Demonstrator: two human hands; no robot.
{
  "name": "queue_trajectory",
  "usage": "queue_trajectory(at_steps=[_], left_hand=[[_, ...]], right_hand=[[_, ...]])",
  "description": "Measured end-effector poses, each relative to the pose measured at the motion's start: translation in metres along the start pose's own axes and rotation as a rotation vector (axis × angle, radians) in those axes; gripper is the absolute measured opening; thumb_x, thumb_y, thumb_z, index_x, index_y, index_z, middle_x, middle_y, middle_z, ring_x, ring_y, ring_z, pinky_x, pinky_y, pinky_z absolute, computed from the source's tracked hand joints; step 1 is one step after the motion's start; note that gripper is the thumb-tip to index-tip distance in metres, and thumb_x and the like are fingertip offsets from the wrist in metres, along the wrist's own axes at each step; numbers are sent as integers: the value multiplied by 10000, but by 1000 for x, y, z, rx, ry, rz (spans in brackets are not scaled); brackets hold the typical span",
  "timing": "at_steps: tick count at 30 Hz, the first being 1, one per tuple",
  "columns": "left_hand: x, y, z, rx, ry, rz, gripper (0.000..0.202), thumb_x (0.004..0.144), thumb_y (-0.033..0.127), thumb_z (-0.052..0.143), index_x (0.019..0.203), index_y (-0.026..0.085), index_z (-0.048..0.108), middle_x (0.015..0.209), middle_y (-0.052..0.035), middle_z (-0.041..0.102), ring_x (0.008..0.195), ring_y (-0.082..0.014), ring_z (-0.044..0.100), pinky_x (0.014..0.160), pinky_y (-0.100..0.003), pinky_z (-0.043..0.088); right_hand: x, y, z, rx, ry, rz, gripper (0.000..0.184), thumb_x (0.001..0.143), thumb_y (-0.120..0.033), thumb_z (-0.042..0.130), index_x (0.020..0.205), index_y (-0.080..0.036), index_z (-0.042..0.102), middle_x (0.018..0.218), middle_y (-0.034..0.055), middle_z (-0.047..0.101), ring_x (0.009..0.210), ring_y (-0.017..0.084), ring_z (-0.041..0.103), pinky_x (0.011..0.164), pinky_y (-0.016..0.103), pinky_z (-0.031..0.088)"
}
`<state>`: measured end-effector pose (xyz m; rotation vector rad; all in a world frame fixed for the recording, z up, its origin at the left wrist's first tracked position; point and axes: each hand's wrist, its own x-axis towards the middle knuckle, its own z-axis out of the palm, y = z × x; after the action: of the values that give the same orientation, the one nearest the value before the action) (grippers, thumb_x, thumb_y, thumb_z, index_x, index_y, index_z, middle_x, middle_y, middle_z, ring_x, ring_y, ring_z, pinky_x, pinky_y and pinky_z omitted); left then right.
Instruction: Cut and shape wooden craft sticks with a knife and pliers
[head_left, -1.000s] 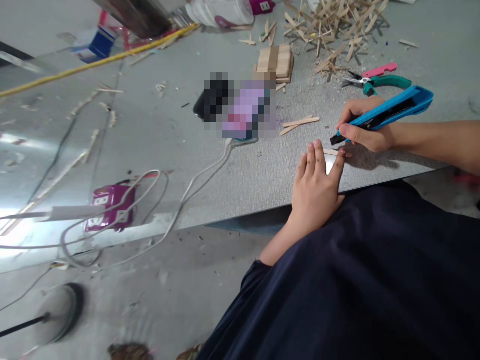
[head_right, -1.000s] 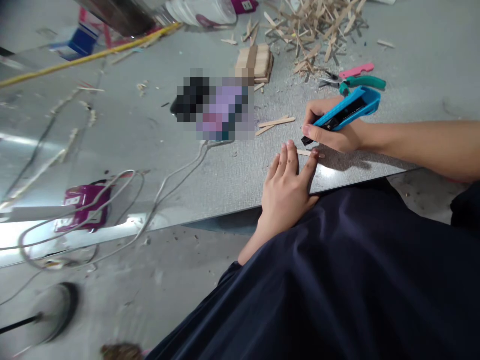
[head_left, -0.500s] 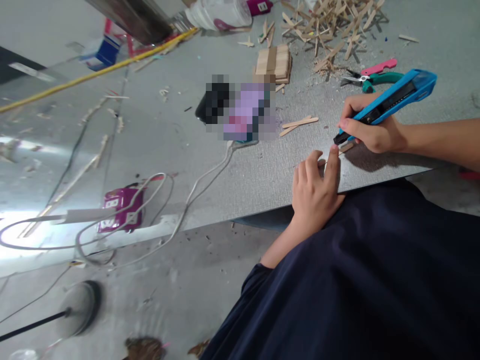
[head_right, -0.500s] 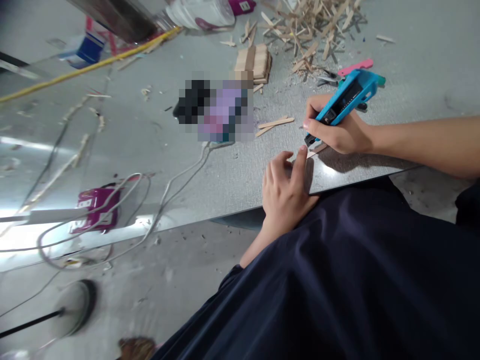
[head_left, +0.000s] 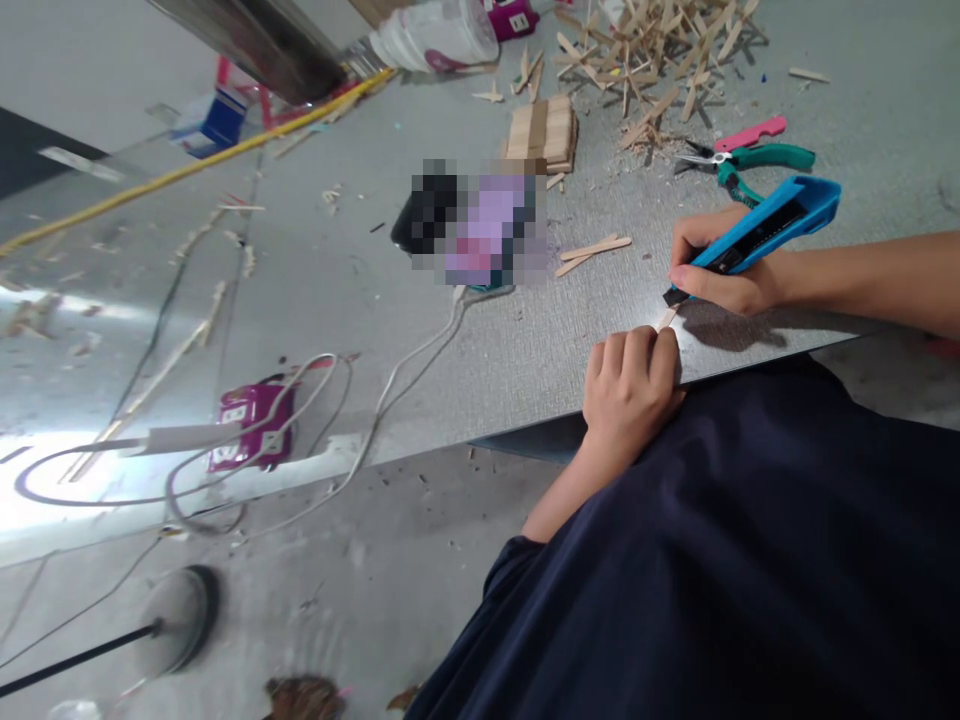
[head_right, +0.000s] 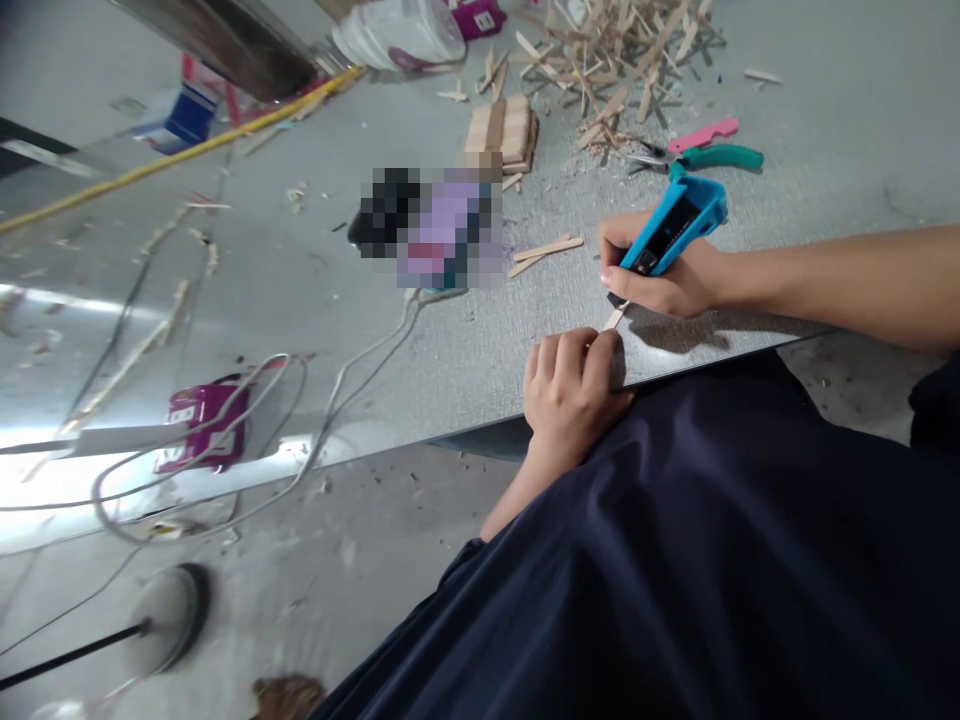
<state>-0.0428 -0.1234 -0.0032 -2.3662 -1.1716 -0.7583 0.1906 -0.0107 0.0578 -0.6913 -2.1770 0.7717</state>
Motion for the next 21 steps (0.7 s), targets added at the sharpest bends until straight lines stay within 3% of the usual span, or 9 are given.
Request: queue_trajectory(at_steps=[6, 9, 11, 13, 14, 16, 18, 21], left_hand=[[10, 3, -3, 54, 82, 52, 163, 1060, 263, 644, 1113, 198, 783, 916, -96, 766, 801, -261, 591, 714, -434, 418], [11, 2, -5, 55, 138, 64, 142, 1090, 245, 676, 1160, 203, 793, 922, -68, 806, 784, -229, 632, 699, -422, 417], [-3, -7, -5, -3, 199, 133, 143, 1100, 228, 747, 1233, 238, 798, 990, -42, 856, 825, -204, 702, 726, -397, 457], [-31, -23, -7, -148, 254, 245, 223, 1054, 209, 850, 1258, 289, 807, 1005, -11, 874, 841, -190, 751, 780, -374, 533], [-50, -33, -8, -285, 227, 267, 268, 1036, 173, 862, 1260, 309, 809, 973, 9, 868, 782, -164, 741, 738, -347, 529], [-90, -50, -16, -636, -54, 29, 263, 1075, 130, 771, 1208, 353, 817, 922, 26, 845, 732, -142, 735, 667, -303, 502], [-124, -60, -28, -708, -243, -90, 185, 1170, 278, 643, 1174, 278, 827, 936, -41, 835, 763, -172, 766, 674, -311, 564], [-153, -54, -49, -755, -500, -292, 386, 1235, 441, 523, 1117, 189, 790, 1042, -106, 823, 866, -181, 794, 722, -294, 640]], right_hand=[[-3, -2, 0, -33, -106, -1, 201, 1093, -423, 653, 973, -263, 677, 898, 17, 819, 744, 169, 664, 778, 332, 544], [-3, -3, 1, -21, -125, -21, 195, 1097, -426, 659, 985, -269, 675, 930, 32, 842, 769, 181, 701, 791, 340, 557], [-3, -2, 1, -26, -119, -26, 202, 1097, -429, 655, 976, -269, 674, 922, 32, 842, 769, 188, 714, 786, 348, 558], [-3, 0, 2, -28, -95, -25, 232, 1090, -459, 643, 962, -266, 668, 892, 21, 831, 746, 188, 710, 770, 351, 554], [-3, 1, 2, -31, -80, -22, 255, 1090, -480, 637, 959, -264, 666, 872, 16, 819, 738, 187, 707, 760, 348, 551], [-4, 4, 2, -49, -50, -32, 313, 1104, -534, 623, 964, -256, 664, 838, 12, 789, 731, 185, 702, 734, 337, 535], [-4, 7, 3, -72, -34, -52, 369, 1126, -585, 609, 979, -251, 666, 824, 18, 767, 731, 185, 693, 713, 329, 519], [-4, 12, 6, -62, -26, -76, 386, 1115, -612, 613, 968, -257, 657, 816, 27, 763, 715, 192, 671, 705, 336, 518]])
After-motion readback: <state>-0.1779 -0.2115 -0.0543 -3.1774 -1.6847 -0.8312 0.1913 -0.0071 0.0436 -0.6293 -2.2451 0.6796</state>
